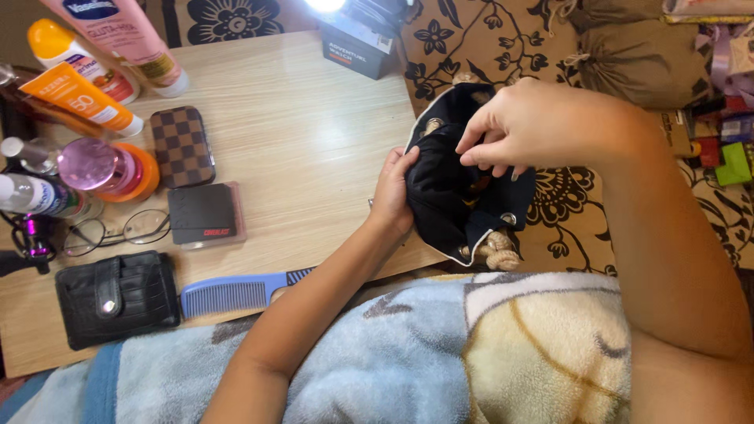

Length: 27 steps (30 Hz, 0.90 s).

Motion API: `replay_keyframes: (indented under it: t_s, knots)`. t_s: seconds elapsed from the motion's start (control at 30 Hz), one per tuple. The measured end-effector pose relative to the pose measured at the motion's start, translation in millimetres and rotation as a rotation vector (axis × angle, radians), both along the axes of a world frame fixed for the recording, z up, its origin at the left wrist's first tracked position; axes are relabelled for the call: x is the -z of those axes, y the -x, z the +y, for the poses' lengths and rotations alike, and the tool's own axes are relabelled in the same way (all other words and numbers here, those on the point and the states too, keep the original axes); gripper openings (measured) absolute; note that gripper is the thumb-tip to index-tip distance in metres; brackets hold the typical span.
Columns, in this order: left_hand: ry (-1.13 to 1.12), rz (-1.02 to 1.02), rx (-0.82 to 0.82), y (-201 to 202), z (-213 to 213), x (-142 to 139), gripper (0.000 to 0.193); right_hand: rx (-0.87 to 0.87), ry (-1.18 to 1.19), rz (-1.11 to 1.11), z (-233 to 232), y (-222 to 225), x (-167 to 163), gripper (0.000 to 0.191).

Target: The person packs a black drawstring bag with daily essentials from a table. They place a smartphone, a power bank, a wallet, lip glosses, a makeup brush, a comb, and other small items into the bag one by one.

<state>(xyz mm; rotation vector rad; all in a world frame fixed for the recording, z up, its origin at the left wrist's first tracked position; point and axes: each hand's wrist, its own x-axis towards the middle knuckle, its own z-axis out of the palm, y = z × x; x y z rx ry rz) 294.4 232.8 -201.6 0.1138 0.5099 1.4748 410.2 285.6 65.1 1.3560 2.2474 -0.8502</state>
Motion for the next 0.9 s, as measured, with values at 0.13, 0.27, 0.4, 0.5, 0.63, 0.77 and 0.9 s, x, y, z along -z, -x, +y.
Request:
replay_keyframes:
  t_s: [0.13,0.27,0.4,0.5,0.63,0.77,0.9]
  knots:
    - [0.008,0.032,-0.023,-8,7,6,0.012,-0.279,-0.183,0.100,-23,21,-8,0.036]
    - [-0.056,0.051,-0.013,-19,11,8,0.020,-0.401,-0.294,0.420,-37,40,9,0.028]
    - [-0.190,-0.519,-0.276,-49,2,10,0.016,-0.414,-0.287,0.551,-52,66,48,0.021]
    - [-0.184,-0.739,-0.625,-62,20,18,0.028,-0.493,-0.390,0.600,-72,101,95,0.016]
    - [0.086,0.333,-0.191,-57,53,42,0.018,-0.614,-0.127,0.622,-84,127,137,0.018]
    - [0.037,0.169,-0.242,-74,57,53,0.019,-0.608,-0.065,0.489,-95,133,156,0.023]
    - [0.142,0.021,-0.159,-86,51,54,0.025,-0.532,-0.161,0.244,-60,122,139,0.021]
